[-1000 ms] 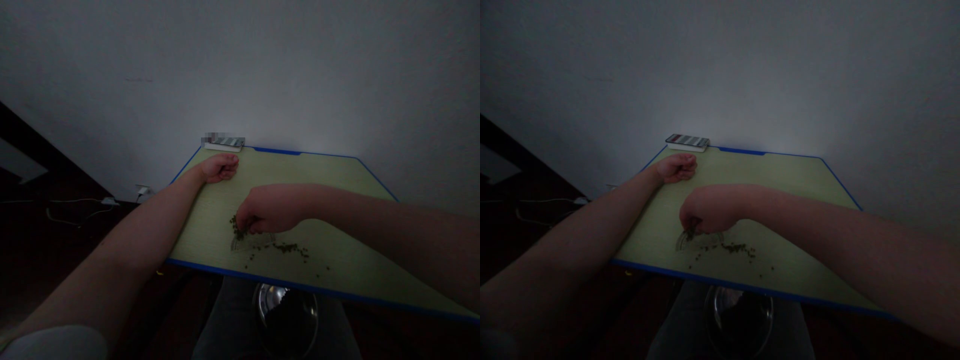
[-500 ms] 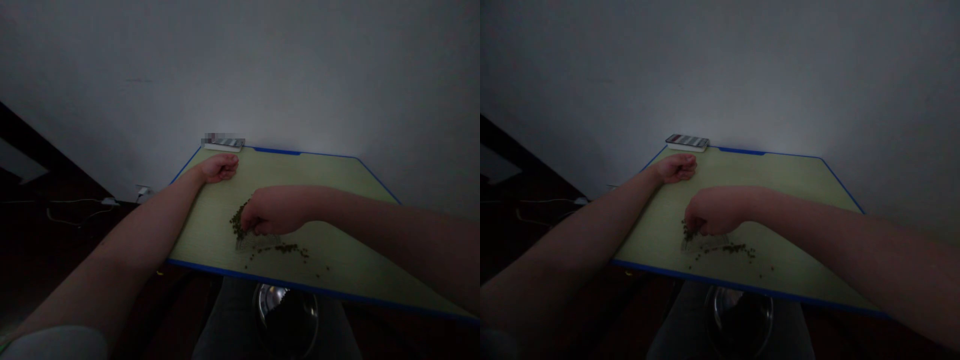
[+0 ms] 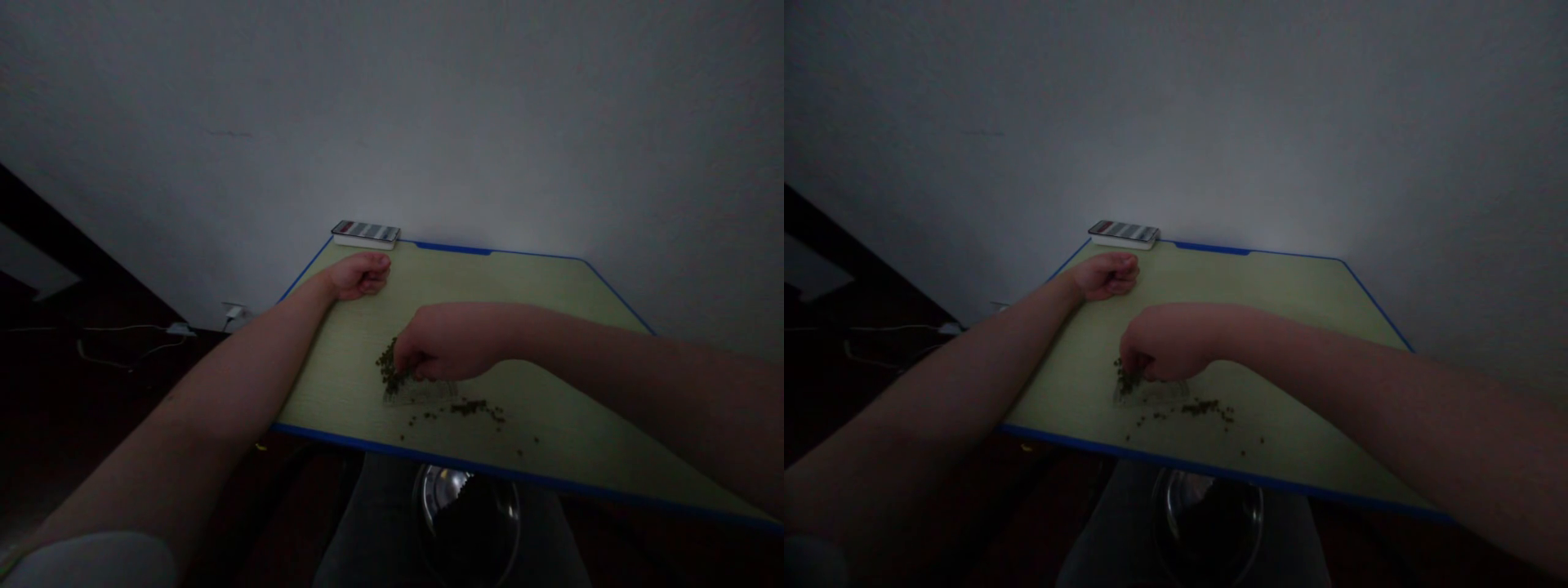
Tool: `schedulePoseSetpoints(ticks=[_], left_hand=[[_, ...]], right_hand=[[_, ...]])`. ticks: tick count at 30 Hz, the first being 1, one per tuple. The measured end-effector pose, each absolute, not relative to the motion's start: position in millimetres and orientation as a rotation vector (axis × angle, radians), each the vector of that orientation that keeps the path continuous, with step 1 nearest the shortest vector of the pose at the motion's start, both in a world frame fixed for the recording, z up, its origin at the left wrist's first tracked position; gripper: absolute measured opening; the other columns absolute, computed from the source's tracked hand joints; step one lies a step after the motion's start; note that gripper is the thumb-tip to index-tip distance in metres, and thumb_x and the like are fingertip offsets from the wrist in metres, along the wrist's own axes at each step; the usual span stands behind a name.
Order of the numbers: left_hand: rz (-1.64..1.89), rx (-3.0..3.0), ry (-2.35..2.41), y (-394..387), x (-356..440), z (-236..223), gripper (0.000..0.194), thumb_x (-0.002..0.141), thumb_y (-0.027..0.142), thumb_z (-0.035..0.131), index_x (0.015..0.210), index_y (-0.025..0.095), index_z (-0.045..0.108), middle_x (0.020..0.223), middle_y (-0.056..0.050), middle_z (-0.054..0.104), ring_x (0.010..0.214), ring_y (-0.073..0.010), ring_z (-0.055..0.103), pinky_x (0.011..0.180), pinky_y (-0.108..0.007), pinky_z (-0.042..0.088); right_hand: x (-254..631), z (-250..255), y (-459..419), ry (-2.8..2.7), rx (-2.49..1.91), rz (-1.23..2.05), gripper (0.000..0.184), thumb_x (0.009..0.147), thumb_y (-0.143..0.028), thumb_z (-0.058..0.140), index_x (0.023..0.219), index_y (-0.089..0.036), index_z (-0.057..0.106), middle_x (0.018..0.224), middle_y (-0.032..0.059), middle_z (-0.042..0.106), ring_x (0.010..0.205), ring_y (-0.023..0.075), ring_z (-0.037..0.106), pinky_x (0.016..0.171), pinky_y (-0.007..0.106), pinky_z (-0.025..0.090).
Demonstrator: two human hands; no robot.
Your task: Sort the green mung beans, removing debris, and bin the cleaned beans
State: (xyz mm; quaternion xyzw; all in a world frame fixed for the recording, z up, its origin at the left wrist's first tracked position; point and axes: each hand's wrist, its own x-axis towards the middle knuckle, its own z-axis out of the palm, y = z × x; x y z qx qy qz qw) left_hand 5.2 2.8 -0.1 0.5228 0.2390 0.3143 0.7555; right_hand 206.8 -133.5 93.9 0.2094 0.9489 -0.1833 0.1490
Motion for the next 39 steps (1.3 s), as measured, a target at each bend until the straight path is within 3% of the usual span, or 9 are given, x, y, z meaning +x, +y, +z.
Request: schedulePoseSetpoints(ticks=[11, 39], left_hand=[[0.687, 1.138, 0.537, 3, 6, 0, 0.034, 0.074, 0.023, 0.074, 0.059, 0.017, 0.044, 0.051, 0.007, 0.032, 0.037, -0.0044, 0.029, 0.033, -0.013, 0.021], [0.694, 1.136, 0.528, 2, 5, 0, 0.030, 0.076, 0.019, 0.068, 0.059, 0.017, 0.043, 0.051, 0.006, 0.032, 0.037, -0.0049, 0.030, 0.032, -0.013, 0.022]], right_hand=[[220, 93, -133, 2.722, 0.640, -0.513, 0.025, 0.079, -0.011, 0.059, 0.094, -0.019, 0.077, 0.080, 0.0011, 0.074, 0.063, 0.0134, 0.057, 0.061, 0.027, 0.036], [242, 98, -123, 2.720, 0.763, -0.546, 0.028, 0.079, -0.012, 0.059, 0.099, -0.019, 0.078, 0.081, 0.0013, 0.076, 0.066, 0.0138, 0.063, 0.064, 0.026, 0.040]])
